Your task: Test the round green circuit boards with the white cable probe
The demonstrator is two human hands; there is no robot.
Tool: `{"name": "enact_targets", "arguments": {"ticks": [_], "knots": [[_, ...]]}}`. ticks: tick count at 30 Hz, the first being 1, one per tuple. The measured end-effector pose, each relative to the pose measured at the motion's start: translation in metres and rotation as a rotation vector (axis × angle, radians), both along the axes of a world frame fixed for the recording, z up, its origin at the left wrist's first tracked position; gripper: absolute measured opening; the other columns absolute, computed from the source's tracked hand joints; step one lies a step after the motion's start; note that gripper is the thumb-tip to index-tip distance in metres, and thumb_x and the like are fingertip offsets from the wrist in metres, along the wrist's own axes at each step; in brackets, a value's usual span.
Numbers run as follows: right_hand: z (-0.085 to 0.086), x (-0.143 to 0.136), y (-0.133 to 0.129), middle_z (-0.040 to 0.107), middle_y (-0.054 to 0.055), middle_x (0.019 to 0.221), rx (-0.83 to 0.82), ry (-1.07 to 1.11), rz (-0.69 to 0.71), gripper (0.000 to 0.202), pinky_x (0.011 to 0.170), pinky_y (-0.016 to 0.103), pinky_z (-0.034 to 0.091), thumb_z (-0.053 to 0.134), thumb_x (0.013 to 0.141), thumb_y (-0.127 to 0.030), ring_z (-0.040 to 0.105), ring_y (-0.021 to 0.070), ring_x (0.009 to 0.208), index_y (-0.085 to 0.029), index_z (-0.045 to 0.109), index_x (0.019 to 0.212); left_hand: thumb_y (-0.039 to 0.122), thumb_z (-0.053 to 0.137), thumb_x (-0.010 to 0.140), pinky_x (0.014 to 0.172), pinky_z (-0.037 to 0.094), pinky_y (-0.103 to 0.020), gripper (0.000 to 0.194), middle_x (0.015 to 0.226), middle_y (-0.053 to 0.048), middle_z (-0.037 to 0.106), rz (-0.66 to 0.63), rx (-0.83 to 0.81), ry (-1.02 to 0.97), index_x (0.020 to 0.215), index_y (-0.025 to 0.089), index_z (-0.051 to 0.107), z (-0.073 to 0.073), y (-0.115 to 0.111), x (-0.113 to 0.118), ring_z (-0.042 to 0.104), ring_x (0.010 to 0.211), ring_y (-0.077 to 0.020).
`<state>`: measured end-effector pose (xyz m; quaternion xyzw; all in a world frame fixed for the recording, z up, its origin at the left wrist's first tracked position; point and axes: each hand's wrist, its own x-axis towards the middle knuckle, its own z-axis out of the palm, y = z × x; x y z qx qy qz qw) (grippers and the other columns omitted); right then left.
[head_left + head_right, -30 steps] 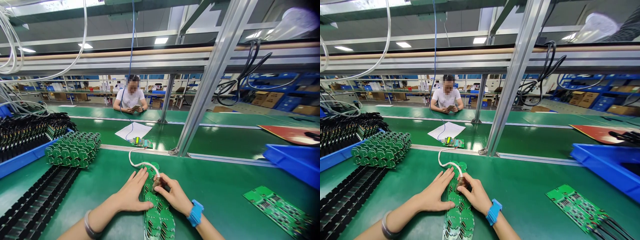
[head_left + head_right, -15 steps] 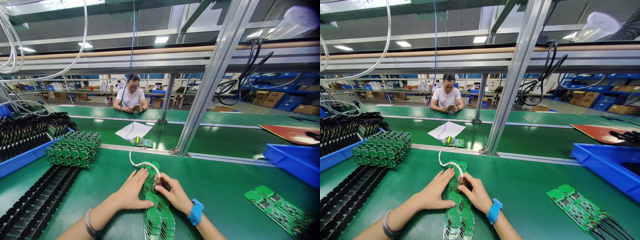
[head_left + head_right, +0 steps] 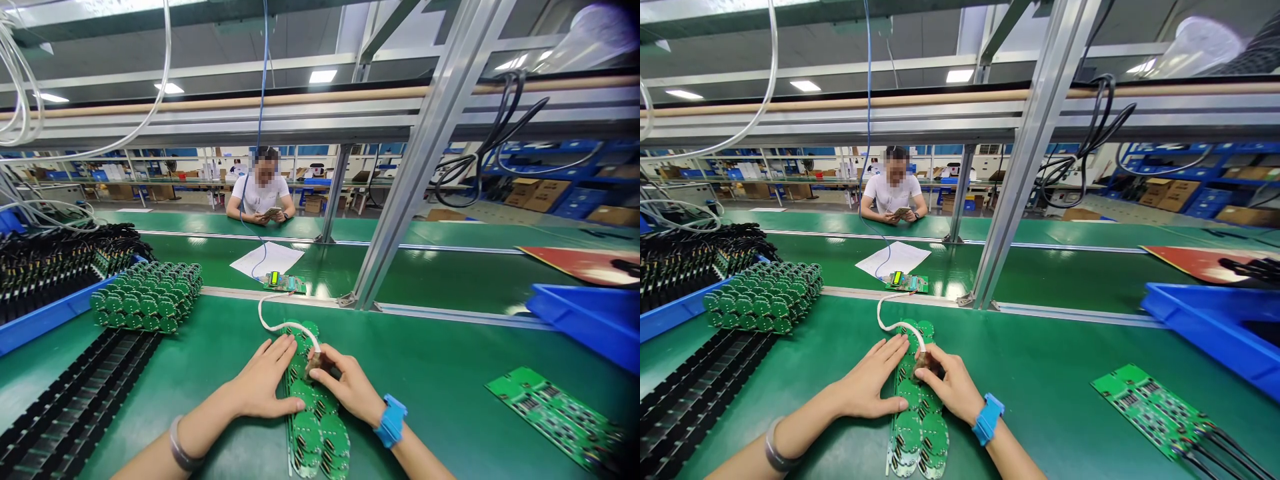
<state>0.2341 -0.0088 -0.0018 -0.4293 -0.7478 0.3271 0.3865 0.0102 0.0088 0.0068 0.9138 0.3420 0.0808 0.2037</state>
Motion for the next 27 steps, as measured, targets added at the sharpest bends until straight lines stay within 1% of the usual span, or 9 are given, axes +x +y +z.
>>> {"name": "enact_targets", "arguments": {"ticks": [6,13,27], "knots": [[0.0028,0.0000,-0.0013,0.065,0.002,0.075,0.015,-0.002,0.018,0.021,0.068,0.028,0.047,0.056,0.090,-0.039,0.058,0.0183,0.068,-0.019,0.060,0.091,0.061,0.063,0.080,0.119,0.011,-0.051,0.101,0.160,-0.013,0.010,0.020,-0.009,-0.002,0.155,0.014,0.014,0.0016,0.0005,0.0013,0.010,0.147,-0.0308],[0.0020,0.0004,-0.0008,0.066,0.003,0.076,0.027,-0.007,0.021,0.017,0.068,0.028,0.048,0.056,0.089,-0.034,0.060,0.0187,0.069,-0.018,0.061,0.092,0.063,0.062,0.081,0.119,0.012,-0.051,0.100,0.160,-0.014,0.010,0.018,-0.005,0.012,0.154,0.012,0.015,0.0026,-0.0001,0.0007,0.010,0.147,-0.0299],[-0.0008,0.0013,-0.0002,0.067,0.002,0.076,-0.001,0.010,0.006,0.014,0.068,0.028,0.047,0.060,0.087,-0.032,0.060,0.0189,0.069,-0.019,0.062,0.093,0.066,0.061,0.081,0.119,0.012,-0.052,0.100,0.159,-0.015,0.012,0.017,-0.006,-0.020,0.154,0.012,0.017,0.0023,0.0002,-0.0003,0.012,0.147,-0.0315]]}}
